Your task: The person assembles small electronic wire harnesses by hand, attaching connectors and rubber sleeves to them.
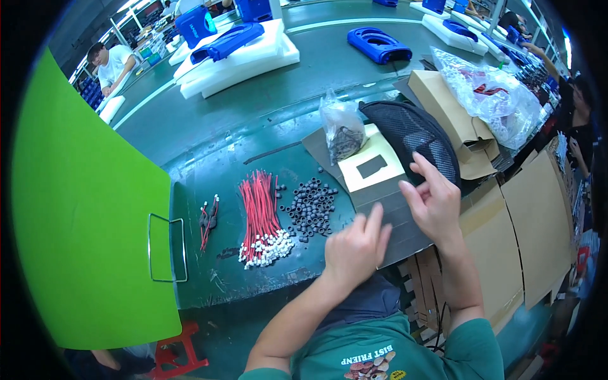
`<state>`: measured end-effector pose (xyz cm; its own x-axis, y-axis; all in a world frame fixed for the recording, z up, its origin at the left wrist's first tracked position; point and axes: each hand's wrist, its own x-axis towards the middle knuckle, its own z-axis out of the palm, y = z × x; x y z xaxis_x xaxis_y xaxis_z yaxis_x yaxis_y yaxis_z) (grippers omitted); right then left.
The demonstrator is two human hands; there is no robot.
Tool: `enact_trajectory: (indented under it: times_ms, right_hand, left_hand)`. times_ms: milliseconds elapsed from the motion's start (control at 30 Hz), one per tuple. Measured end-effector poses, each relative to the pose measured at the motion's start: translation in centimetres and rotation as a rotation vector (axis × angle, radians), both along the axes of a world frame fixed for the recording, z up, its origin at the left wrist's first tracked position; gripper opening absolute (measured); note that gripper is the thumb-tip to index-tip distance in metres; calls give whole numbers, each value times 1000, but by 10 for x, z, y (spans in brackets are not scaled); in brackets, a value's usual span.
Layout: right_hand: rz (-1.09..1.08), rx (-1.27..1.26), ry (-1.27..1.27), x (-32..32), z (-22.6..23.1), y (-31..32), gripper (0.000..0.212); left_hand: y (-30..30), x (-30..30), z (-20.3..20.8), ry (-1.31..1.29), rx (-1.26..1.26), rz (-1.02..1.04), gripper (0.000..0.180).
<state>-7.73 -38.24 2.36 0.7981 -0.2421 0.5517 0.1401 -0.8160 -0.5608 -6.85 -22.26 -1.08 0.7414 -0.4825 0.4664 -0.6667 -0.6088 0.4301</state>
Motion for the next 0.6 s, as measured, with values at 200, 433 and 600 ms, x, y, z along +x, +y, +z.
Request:
enact_trajectory:
  times_ms: [200,433,600]
  right_hand:
    - [235,-16,-36,-27,0,22,23]
    - [540,103,30,-44,-37,97,14]
    - [466,70,0,-41,-51,125,15]
  left_hand:
    - [83,-43,-1,25,-224,37,20]
    - [136,-11,3,-10,-252,505,21]
    - [161,-6,-5,204,-125,574,23]
